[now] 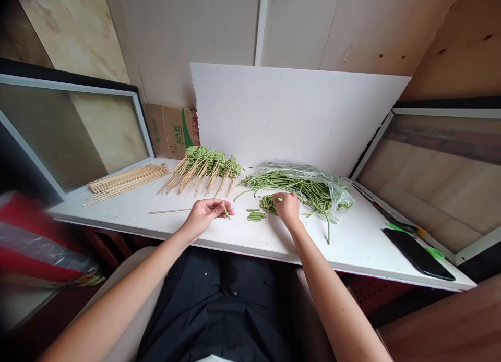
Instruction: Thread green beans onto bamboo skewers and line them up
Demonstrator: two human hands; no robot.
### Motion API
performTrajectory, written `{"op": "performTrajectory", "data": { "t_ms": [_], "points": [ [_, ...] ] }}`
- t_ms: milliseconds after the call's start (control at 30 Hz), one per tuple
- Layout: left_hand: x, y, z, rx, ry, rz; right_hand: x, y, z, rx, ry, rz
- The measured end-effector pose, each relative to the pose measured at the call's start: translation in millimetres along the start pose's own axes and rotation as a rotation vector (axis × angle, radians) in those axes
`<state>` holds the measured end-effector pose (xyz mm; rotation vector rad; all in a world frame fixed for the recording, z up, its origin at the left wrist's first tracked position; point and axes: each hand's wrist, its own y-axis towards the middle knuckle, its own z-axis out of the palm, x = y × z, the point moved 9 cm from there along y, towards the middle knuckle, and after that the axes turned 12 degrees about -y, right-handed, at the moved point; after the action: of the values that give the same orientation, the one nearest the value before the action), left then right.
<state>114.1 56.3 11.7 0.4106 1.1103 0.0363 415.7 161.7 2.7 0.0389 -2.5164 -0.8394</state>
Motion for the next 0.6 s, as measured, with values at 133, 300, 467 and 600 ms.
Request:
{"op": "performTrajectory", "data": {
  "t_ms": [133, 300, 467, 600],
  "points": [
    [13.1, 3.0, -18.3, -0.108, -0.035, -0.087, 49.3, -15.8, -14.9, -0.024, 0.151, -0.187],
    [20.4, 4.3, -25.3, -0.192, 0.060, -0.060, 123.0, -62.1, -14.8, 0.386, 0.481, -0.307],
    [33.2, -1.1, -9.0, -0.141, 0.119, -0.023, 150.3, -84.8, -21.0, 0.446, 0.473, -0.404],
    [38.4, 2.0, -5.4, -0.044, 0.169, -0.060, 144.1, -84.5, -18.5, 0.460, 0.414, -0.429]
  ]
}}
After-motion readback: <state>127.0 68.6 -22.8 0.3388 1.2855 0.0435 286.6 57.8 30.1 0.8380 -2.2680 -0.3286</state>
